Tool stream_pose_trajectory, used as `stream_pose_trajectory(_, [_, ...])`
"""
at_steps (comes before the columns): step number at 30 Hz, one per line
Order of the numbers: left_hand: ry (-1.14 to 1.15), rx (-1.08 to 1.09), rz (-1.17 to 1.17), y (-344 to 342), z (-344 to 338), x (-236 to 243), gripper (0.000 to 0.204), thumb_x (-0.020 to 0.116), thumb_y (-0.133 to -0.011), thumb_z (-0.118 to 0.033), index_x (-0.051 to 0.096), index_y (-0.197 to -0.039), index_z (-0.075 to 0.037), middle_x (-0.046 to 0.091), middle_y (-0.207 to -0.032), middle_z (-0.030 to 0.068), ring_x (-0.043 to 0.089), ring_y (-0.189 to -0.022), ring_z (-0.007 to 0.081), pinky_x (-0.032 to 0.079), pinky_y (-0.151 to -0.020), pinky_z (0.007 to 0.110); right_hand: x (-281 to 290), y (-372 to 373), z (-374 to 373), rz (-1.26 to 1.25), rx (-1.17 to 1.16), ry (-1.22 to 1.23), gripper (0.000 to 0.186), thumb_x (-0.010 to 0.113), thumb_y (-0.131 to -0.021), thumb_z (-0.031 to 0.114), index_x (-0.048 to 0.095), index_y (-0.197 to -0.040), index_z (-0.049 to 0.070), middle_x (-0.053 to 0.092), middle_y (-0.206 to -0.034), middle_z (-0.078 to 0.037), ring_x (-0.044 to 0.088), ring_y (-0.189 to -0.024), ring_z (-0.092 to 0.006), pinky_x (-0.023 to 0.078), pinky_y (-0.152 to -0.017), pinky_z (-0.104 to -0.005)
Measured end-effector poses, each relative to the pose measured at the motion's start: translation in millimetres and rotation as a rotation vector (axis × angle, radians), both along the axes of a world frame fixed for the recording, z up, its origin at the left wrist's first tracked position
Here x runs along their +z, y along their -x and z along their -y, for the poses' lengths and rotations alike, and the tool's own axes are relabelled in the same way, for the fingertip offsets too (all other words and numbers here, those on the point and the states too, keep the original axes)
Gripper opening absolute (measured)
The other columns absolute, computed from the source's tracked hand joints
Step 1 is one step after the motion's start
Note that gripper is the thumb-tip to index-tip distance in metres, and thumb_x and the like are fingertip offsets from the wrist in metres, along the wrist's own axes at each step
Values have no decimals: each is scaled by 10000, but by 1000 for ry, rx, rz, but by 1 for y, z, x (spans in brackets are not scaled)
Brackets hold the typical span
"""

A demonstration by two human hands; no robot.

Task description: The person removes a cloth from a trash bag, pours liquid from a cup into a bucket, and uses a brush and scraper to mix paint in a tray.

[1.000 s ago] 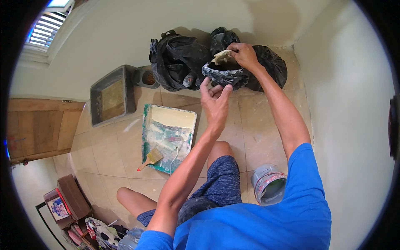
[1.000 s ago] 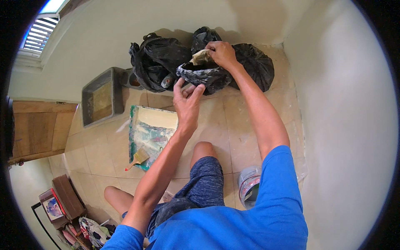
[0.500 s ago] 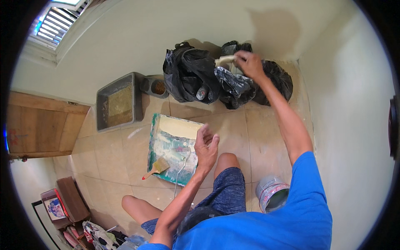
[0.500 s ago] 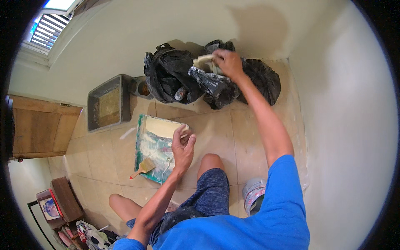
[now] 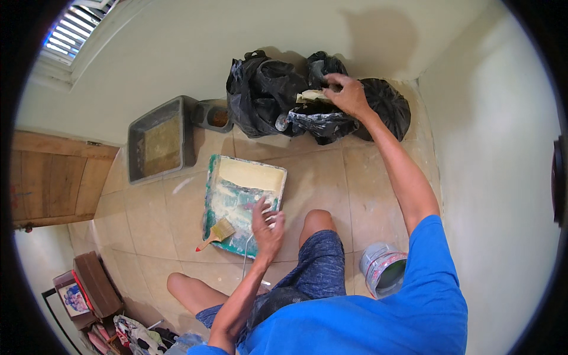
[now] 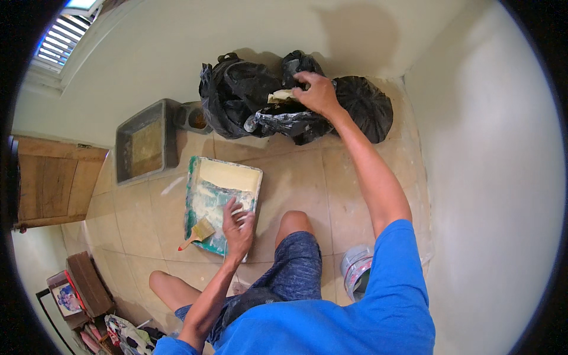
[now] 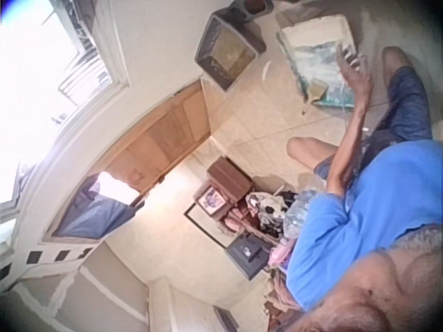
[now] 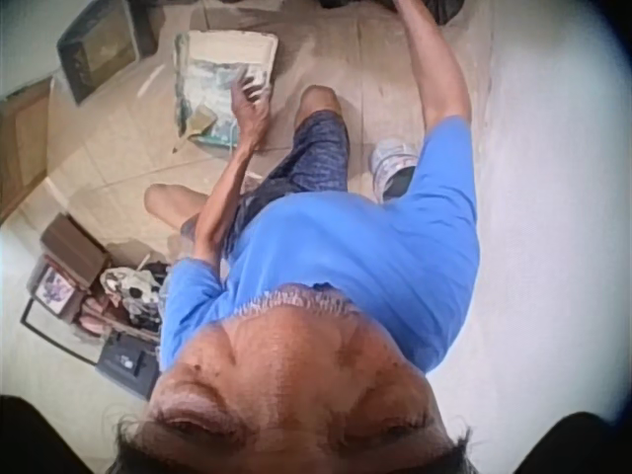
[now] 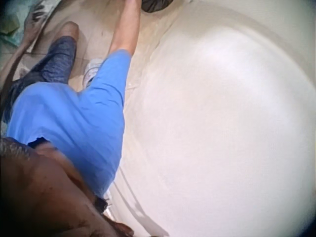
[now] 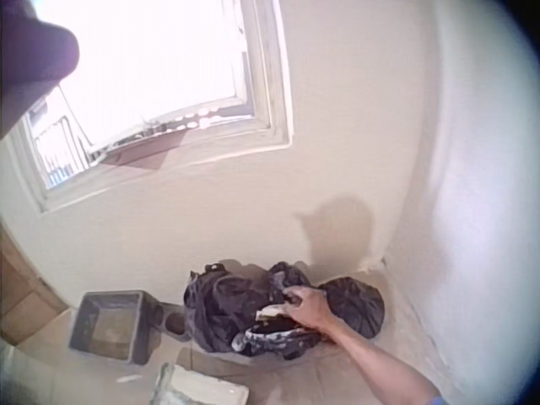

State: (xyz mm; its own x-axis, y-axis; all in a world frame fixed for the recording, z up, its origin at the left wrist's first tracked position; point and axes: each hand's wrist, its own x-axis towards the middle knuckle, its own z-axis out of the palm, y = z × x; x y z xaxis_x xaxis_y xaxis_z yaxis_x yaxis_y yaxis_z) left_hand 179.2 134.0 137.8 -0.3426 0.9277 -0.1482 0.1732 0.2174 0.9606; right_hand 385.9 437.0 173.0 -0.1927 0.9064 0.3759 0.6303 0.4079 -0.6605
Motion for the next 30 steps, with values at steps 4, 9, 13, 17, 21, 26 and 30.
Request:
stream_pose_trajectory(4, [94, 282, -257, 61, 63, -40, 334, 534, -772, -27, 430, -1088, 1, 506, -929, 120, 517, -793, 164, 441, -674, 277, 26, -15, 20, -30, -88, -82, 377, 635, -685, 295, 597, -975, 58, 620, -847, -135, 600, -791, -260, 470, -723, -334])
stream_pose_trajectory(9, [509, 657, -34, 168, 138, -131, 280, 487, -762, -145, 457, -969, 42, 502, -891, 109, 475, -780, 183, 388, -694, 291, 55, -78, 98, 168, 118, 140, 342, 608, -766, 282, 578, -1014, 49, 623, -885, -90, 590, -799, -162, 462, -737, -287])
stream_pose_trajectory(13, [872, 739, 355, 160, 138, -145, 308, 457, -741, -118, 450, -994, 57, 416, -1076, 193, 434, -990, 280, 378, -786, 354, 129, -128, 237, 318, -39, 407, 329, 587, -796, 252, 565, -1008, 2, 613, -867, -83, 578, -780, -144, 455, -723, -273])
stream_pose_trajectory(17, [865, 548, 458, 173, 145, -170, 158, 440, -729, -75, 488, -859, -1, 467, -921, 157, 482, -880, 240, 399, -700, 343, 141, -166, 375, 362, -436, 360, 300, 615, -761, 244, 592, -946, 8, 586, -692, -73, 534, -619, -134, 444, -616, -262])
stream_pose_trajectory(21, [783, 307, 476, 161, 140, -166, 69, 439, -744, -87, 464, -691, -51, 462, -697, 65, 489, -696, 158, 376, -579, 295, 87, -157, 508, -63, -985, 510, 245, 575, -824, 232, 586, -817, -13, 498, -616, 15, 455, -552, -49, 384, -514, -202])
stream_pose_trajectory(26, [743, 353, 448, 158, 139, -153, 120, 393, -783, -107, 475, -717, -51, 488, -759, 76, 523, -786, 171, 398, -607, 253, 1, -132, 586, -405, -1294, 508, 231, 553, -837, 213, 544, -710, 19, 491, -560, -1, 456, -477, -63, 366, -423, -208])
stream_pose_trajectory(30, [698, 323, 448, 167, 145, -158, 156, 357, -810, -113, 480, -776, -24, 503, -875, 108, 528, -923, 201, 434, -698, 266, -8, -128, 536, -289, -1092, 538, 169, 550, -811, 155, 589, -791, -9, 542, -582, -56, 503, -493, -97, 407, -440, -248])
